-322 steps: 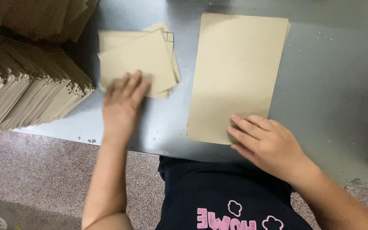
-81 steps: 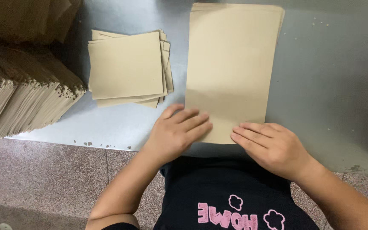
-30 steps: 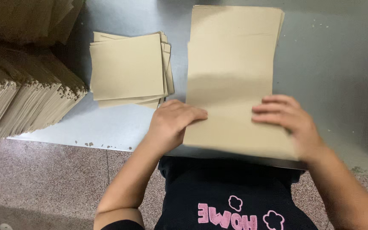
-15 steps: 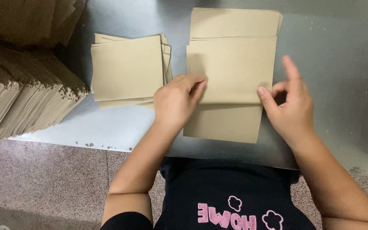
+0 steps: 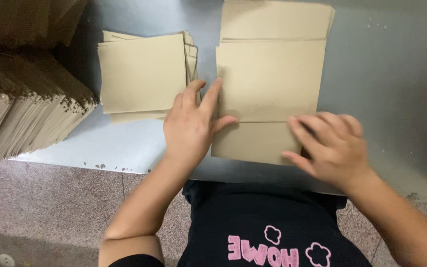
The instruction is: The person folds kraft paper sheets in half on a metal worktable, pressing the crease flat by hand, then stacks the folded sheets in a pile beside them, repeating the folding cycle with new sheets taken from a large stack.
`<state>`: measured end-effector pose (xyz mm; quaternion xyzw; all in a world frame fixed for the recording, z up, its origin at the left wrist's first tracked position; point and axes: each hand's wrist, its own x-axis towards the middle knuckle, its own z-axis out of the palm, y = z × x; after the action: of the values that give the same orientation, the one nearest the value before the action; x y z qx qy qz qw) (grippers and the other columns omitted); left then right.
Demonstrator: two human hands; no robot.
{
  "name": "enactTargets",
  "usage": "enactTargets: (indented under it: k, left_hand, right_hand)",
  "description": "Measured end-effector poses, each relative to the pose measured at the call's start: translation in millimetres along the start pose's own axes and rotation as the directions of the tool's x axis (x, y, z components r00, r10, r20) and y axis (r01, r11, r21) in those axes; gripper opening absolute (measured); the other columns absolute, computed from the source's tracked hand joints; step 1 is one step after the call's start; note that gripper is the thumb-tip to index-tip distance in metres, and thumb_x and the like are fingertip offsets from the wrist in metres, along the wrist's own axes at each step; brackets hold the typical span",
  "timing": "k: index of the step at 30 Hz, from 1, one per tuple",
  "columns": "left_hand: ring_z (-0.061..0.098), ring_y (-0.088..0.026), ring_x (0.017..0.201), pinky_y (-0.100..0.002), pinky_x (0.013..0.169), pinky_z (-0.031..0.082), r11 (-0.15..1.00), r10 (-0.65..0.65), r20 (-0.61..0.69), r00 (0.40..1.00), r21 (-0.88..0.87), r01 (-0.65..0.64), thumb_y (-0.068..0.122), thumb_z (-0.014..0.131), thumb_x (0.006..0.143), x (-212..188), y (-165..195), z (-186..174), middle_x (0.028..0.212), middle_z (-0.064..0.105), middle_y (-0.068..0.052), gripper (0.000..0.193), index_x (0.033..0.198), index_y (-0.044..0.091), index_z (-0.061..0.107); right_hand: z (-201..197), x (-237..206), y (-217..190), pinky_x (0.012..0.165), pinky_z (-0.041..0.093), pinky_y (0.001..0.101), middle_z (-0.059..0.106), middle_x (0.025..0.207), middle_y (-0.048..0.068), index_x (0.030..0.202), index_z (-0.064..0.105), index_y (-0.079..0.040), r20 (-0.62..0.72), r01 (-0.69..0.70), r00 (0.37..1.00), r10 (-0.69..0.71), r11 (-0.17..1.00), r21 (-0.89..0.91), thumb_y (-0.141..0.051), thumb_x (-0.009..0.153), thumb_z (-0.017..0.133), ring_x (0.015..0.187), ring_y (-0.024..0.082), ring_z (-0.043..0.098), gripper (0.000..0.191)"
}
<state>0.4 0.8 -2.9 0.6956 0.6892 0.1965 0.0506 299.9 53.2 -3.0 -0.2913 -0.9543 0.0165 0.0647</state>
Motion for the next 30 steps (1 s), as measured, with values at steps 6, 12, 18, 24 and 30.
enactTargets:
  k: [6, 12, 18, 24, 30]
  left_hand:
    - [0.065, -0.028, 0.126, -0.040, 0.102, 0.056, 0.842, 0.539, 0.041, 0.841, 0.018, -0.540, 0.021, 0.067, 0.089, 14.4, -12.2, -4.6, 0.143, 0.060, -0.008, 0.041, 0.130, 0.019, 0.067]
    - [0.071, -0.028, 0.107, -0.037, 0.081, 0.057, 0.767, 0.629, 0.081, 0.773, 0.094, -0.634, 0.022, 0.066, 0.086, 25.4, 5.2, -5.1, 0.122, 0.072, -0.016, 0.043, 0.127, 0.007, 0.069]
    - [0.075, -0.024, 0.114, -0.038, 0.098, 0.059, 0.893, 0.447, -0.305, 0.841, 0.094, -0.441, 0.009, 0.082, 0.104, -0.2, -61.4, -55.5, 0.123, 0.076, -0.007, 0.013, 0.115, 0.007, 0.078]
    - [0.073, -0.023, 0.117, -0.039, 0.104, 0.056, 0.974, 0.057, -0.076, 0.995, 0.222, -0.039, 0.019, 0.079, 0.098, -35.7, -98.6, -50.3, 0.127, 0.075, -0.003, 0.016, 0.113, 0.015, 0.079]
    - [0.073, -0.022, 0.100, -0.041, 0.094, 0.053, 0.978, 0.009, 0.026, 1.000, 0.206, -0.014, 0.022, 0.081, 0.094, -46.9, -82.6, -40.8, 0.112, 0.077, -0.004, 0.015, 0.107, 0.015, 0.079]
  right_hand:
    - [-9.6, -16.4, -1.3, 0.102, 0.038, 0.0458, 0.065, 0.118, 0.006, 0.116, 0.075, -0.014, -0.052, -0.161, 0.986, 0.157, 0.984, -0.075, -0.046, 0.085, 0.082, 0.116, 0.027, 0.059, 0.045]
    - [-4.9, 7.3, -42.5, 0.090, 0.049, 0.0407, 0.066, 0.108, 0.003, 0.110, 0.074, -0.012, -0.195, 0.174, 0.972, -0.129, 0.956, 0.235, -0.032, 0.083, 0.088, 0.102, 0.024, 0.063, 0.036]
    - [-9.8, 20.6, -35.8, 0.089, 0.050, 0.0381, 0.071, 0.105, 0.000, 0.102, 0.077, -0.012, -0.088, 0.075, 0.995, -0.040, 0.897, 0.435, -0.029, 0.082, 0.084, 0.103, 0.022, 0.064, 0.027]
    - [-12.7, 28.0, -30.6, 0.086, 0.049, 0.0389, 0.072, 0.101, -0.003, 0.099, 0.078, -0.018, 0.080, -0.052, 0.997, 0.009, 0.830, 0.556, -0.031, 0.078, 0.084, 0.099, 0.022, 0.064, 0.026]
    - [-12.8, 34.0, -25.1, 0.088, 0.049, 0.0385, 0.070, 0.097, -0.001, 0.100, 0.077, -0.015, 0.164, -0.094, 0.986, -0.010, 0.786, 0.611, -0.030, 0.076, 0.083, 0.095, 0.021, 0.064, 0.029]
